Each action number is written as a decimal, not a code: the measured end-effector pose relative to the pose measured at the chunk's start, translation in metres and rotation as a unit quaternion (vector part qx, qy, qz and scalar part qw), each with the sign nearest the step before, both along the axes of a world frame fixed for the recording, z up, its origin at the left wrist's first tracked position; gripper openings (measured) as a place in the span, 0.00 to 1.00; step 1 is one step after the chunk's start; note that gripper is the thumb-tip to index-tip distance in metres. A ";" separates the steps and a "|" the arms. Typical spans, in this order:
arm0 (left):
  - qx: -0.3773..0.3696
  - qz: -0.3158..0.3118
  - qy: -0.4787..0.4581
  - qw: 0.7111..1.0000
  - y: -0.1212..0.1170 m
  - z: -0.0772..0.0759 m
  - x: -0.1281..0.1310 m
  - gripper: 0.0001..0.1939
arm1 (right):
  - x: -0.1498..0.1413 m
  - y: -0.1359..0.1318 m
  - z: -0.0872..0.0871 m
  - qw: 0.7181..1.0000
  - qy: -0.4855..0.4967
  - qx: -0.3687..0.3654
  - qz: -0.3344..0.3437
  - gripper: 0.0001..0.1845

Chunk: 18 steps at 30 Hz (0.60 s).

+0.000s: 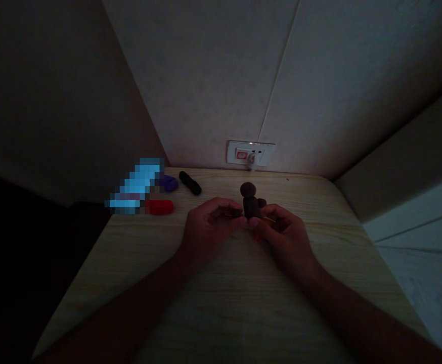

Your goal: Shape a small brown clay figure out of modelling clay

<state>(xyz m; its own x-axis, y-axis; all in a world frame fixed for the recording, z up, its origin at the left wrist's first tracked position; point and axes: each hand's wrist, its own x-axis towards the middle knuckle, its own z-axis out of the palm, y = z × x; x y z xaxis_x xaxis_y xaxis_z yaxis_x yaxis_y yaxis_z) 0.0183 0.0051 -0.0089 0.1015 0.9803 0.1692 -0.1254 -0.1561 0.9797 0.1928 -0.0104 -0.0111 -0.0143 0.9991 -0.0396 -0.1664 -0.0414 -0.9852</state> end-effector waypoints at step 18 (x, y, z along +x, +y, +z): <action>0.014 0.012 0.022 1.000 -0.002 0.005 -0.001 0.13 | 0.000 0.001 0.004 1.000 -0.013 -0.008 -0.021 0.17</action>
